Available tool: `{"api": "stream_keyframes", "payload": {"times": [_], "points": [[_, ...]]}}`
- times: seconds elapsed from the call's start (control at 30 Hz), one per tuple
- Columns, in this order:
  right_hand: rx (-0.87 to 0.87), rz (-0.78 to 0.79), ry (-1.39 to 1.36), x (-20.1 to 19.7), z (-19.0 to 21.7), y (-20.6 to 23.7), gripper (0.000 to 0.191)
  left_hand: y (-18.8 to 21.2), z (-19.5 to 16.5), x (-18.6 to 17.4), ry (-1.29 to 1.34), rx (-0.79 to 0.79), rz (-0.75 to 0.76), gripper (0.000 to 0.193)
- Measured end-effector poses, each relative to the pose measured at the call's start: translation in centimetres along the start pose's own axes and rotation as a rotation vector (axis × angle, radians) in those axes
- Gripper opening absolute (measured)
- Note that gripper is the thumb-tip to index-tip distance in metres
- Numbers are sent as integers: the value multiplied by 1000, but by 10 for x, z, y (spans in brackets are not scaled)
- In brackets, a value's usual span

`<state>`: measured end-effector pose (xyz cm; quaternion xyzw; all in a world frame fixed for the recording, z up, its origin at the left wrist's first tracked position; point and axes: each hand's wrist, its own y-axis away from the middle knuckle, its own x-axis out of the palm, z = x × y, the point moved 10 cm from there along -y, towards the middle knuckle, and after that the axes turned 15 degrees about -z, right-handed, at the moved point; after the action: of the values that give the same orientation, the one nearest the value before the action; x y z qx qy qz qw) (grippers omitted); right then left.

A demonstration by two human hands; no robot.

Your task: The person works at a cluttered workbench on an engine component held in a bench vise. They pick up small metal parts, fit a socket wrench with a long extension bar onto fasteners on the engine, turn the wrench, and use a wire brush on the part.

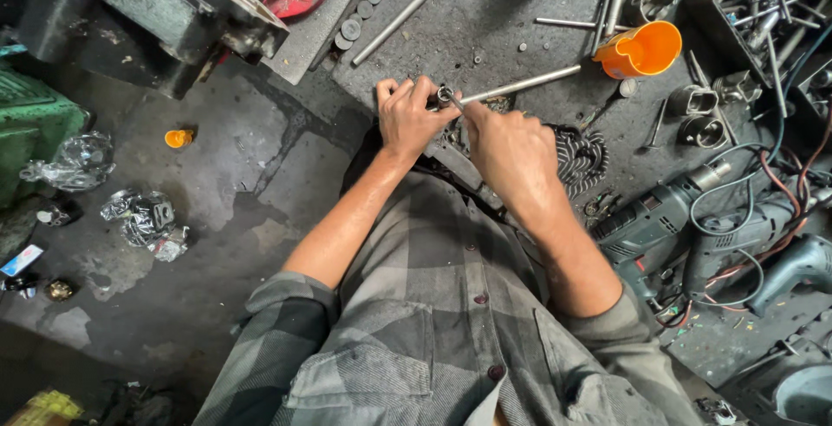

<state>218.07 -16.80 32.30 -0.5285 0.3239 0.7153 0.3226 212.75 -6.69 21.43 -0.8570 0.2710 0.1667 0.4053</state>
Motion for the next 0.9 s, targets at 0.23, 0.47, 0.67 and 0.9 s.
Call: {"api": "stream_keyframes", "payload": {"times": [0.23,0.47,0.67,0.9], "points": [[-58,22,47,-3,5,-14,21,-1,3,1,7,-34,2,40],[-79,-37,27,-1,6,-12,22,-2,6,2,20,-50,24,40],[-10,-76,99,33,-9,10,31,2,11,5,17,-102,54,42],[74,-263,-174,39,-29,20,29,-4,9,0,21,-79,37,41]]}}
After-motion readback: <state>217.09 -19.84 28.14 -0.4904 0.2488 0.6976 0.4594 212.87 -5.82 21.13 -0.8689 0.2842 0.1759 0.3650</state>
